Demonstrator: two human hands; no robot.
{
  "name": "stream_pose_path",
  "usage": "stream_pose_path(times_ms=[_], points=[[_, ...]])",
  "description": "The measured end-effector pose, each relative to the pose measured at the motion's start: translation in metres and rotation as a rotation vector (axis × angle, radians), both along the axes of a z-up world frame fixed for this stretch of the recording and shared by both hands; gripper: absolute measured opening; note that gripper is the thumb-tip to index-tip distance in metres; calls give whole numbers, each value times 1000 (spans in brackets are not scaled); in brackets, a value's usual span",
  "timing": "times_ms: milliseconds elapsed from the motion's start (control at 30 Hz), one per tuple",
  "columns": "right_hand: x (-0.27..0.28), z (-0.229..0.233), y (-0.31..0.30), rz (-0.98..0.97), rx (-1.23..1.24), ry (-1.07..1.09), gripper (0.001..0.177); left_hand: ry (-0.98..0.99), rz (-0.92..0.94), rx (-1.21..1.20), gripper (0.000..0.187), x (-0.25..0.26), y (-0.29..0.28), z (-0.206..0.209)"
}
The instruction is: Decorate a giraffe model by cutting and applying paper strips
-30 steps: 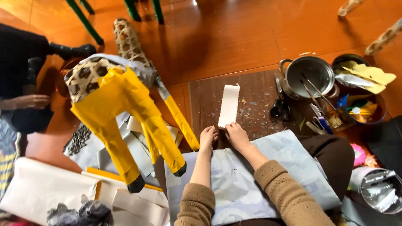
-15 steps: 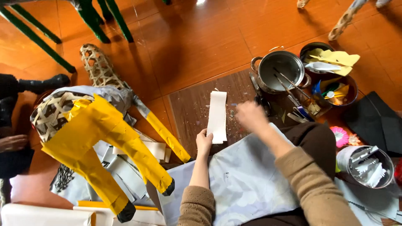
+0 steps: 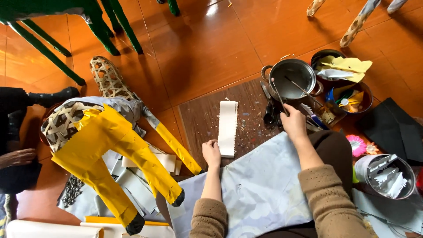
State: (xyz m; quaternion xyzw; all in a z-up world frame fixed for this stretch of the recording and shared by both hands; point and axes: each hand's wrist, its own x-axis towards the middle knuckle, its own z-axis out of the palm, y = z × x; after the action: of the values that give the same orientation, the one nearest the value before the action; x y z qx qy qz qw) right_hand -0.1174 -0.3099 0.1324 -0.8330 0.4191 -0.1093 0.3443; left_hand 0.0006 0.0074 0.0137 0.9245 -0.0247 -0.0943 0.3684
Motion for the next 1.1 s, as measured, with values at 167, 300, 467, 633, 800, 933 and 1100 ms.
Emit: stream_pose_path(times_ms=[167, 300, 467, 633, 800, 933, 1100], points=[[5, -10, 15, -208, 679, -421, 43, 137, 1, 112, 37, -6, -6, 29], [5, -21, 7, -237, 867, -460, 41, 136, -79, 281, 59, -13, -15, 40], [7, -37, -3, -258, 1071, -442, 31, 151, -121, 275, 38, -6, -11, -1], [7, -28, -2, -232, 1128, -517, 26, 86, -78, 139, 12, -4, -11, -8], [8, -8, 7, -236, 1091, -647, 27, 53, -13, 136, 30, -12, -15, 36], [10, -15, 7, -285, 1051, -663, 18, 76, -149, 355, 62, -17, -24, 33], [12, -22, 5, -289, 1003, -680, 18, 37, -136, 242, 49, -9, -21, 19]])
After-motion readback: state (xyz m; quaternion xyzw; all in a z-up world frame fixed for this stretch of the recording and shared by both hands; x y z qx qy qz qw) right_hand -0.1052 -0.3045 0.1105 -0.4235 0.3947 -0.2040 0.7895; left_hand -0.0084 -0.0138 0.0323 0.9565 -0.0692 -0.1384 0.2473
